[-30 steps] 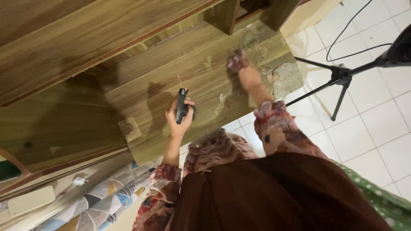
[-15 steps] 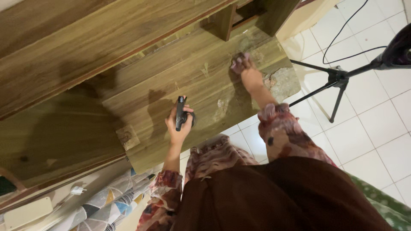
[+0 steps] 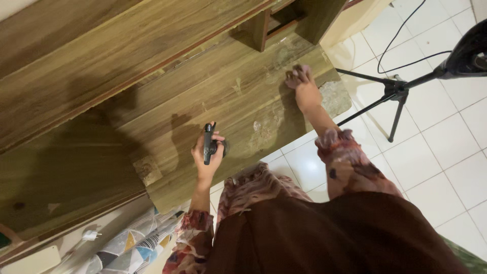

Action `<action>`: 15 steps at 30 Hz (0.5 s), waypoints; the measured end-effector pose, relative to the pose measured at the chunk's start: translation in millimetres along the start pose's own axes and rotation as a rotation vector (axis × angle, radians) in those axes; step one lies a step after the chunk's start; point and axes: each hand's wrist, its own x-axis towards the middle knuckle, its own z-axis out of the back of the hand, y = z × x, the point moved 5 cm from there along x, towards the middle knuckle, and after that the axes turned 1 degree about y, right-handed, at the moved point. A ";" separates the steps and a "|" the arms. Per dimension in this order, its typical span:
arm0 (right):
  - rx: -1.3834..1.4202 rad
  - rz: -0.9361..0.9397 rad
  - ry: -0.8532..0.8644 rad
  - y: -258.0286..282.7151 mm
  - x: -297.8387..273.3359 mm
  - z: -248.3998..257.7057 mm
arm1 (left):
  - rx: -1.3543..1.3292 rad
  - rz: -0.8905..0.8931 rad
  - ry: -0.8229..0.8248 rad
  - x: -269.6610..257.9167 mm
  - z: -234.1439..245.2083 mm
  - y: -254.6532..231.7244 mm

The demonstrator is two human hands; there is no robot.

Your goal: The person cleans the wooden shelves of a desk by spraying liquid from a bottle and wiping the surfaces with a cloth.

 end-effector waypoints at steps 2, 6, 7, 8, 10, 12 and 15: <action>-0.196 0.164 -0.138 -4.4 32.0 -3.2 | 0.014 -0.003 0.009 -0.3 0.5 -1.4; -0.065 -0.117 0.167 -62.9 50.8 -12.6 | 0.040 0.016 -0.003 0.4 -0.8 -1.0; 0.088 -0.133 0.041 -75.2 43.4 1.2 | 0.028 0.010 0.000 0.0 -0.8 -1.1; 0.240 -0.151 -0.086 -82.1 37.2 15.1 | 0.015 0.004 0.003 -0.1 -0.8 -1.1; 0.250 -0.181 -0.073 -83.5 10.5 29.3 | 0.007 0.013 0.001 -0.2 -0.4 0.3; 0.197 -0.195 -0.048 -67.0 -7.2 29.5 | 0.017 0.044 -0.010 -1.5 -1.7 3.0; 0.042 -0.137 -0.025 -42.9 -6.8 6.3 | 0.050 0.004 -0.004 -2.8 0.0 1.7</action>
